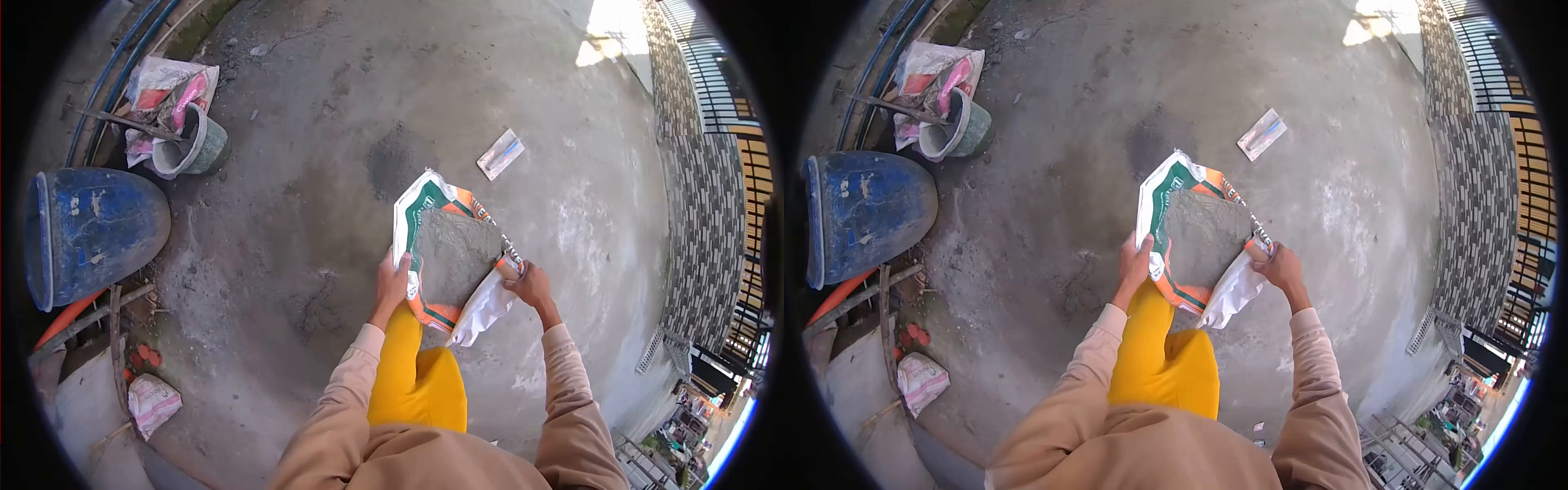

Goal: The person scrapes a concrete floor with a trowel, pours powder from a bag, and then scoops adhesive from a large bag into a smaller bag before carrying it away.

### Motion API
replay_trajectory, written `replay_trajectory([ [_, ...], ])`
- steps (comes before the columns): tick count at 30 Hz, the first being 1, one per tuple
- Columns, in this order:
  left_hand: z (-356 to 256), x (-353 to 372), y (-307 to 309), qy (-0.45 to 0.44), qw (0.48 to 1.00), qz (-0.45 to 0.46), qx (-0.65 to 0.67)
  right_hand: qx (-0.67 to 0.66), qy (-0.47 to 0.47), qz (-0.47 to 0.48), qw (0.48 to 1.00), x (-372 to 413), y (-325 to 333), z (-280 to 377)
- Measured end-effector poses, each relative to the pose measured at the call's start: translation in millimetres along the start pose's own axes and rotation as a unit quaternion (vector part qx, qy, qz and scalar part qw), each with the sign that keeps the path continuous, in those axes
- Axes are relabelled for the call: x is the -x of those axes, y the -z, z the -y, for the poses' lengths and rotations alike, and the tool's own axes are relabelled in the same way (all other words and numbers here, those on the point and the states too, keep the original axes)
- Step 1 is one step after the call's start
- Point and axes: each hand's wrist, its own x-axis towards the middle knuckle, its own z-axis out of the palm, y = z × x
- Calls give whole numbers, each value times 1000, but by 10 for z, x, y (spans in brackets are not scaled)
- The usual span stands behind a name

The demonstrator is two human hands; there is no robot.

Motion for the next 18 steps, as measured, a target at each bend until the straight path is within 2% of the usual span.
replay_trajectory([
  [3, 123, -366, -310, 66, 997, -15, 25, 46, 20, 40, 998, -629, 99, -61],
  [8, 498, -966, -681, 53, 991, -120, -4, 70, 67, 101, 990, -1613, 176, -57],
  [9, 521, -1061, -749, 61, 990, -131, -3, 55, 54, 136, 988, -1766, 214, 0],
  [11, 612, -1176, -840, 125, 979, -161, 27, 42, 41, 187, 981, -1965, 136, -66],
  [13, 677, -1512, -894, 139, 972, -187, 13, 67, 136, 152, 977, -2392, 27, -77],
  [15, 913, -1528, -942, 178, 967, -180, -22, 59, 128, 177, 974, -2521, -47, -84],
  [18, 1286, -1509, -998, 189, 963, -194, -15, 60, 97, 218, 969, -2648, -283, -170],
])
